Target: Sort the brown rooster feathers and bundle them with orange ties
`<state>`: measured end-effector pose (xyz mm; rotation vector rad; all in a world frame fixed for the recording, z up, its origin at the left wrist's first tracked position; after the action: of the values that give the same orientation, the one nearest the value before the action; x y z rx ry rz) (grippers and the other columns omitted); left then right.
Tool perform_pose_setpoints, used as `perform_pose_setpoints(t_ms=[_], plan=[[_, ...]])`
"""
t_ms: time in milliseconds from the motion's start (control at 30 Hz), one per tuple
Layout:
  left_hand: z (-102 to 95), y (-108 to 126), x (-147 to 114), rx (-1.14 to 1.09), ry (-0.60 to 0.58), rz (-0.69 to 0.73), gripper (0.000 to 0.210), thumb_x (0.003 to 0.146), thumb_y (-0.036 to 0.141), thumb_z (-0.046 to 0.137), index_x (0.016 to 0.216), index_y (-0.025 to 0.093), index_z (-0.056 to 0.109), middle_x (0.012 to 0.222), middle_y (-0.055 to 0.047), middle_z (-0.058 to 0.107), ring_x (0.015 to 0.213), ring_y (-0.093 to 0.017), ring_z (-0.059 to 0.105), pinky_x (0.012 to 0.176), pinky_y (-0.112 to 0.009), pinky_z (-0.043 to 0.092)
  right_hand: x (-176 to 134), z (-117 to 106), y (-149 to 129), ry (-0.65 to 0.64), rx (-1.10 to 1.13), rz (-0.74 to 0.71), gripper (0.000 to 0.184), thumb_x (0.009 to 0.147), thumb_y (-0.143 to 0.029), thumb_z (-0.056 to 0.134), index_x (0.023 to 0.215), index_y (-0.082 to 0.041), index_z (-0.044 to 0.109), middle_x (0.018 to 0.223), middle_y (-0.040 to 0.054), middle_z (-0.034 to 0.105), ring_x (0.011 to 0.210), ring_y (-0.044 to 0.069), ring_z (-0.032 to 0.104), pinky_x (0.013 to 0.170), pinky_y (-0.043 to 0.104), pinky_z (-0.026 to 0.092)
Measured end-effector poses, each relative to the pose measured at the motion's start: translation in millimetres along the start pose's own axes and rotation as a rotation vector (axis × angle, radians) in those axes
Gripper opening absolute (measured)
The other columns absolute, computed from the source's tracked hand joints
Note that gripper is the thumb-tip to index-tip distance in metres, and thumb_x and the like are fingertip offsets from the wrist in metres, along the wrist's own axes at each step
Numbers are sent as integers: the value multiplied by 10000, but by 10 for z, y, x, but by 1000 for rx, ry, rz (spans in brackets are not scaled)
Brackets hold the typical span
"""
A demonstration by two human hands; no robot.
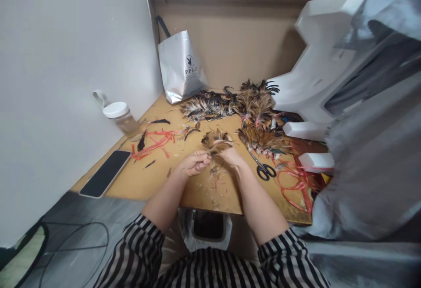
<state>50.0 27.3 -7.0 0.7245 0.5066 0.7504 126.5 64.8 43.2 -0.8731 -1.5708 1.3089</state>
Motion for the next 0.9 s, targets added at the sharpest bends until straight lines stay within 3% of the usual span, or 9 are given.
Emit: perform_pose_setpoints(t_ms=[200,433,733,900], plan=[[59,-18,12,-301,10,-23,91,770,76,488,687,108,469,530,54,314,334,21,271,287,-39,154,29,101,106,19,339,22,180,558,-239,715,631,-162,570,626,-29,592,604,93,530,671,241,407],[21,-82,8,-400,81,-75,151,818,80,419,680,118,466,552,41,307,346,11,275,283,-27,205,24,53,148,79,274,18,239,546,-283,723,629,-175,527,604,-38,572,575,91,517,634,234,404],[-8,-18,22,-280,145,-66,76,807,110,471,759,109,530,569,33,339,385,11,313,306,-28,218,18,-49,22,220,35,-16,210,588,-337,662,614,-166,543,622,14,605,591,116,522,601,243,419],[-231,181,31,14,240,94,112,725,167,608,810,94,599,610,1,501,447,-2,440,391,-77,331,25,-116,92,292,-19,22,198,596,-322,640,600,-162,524,610,14,601,570,111,518,594,242,418]])
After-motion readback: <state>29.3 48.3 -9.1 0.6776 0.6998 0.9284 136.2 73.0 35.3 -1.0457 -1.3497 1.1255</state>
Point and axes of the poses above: each hand's wrist, its own x-axis towards the middle knuckle, its own z-axis out of the palm, y = z × x, the point moved 9 cm from there along x, towards the middle knuckle
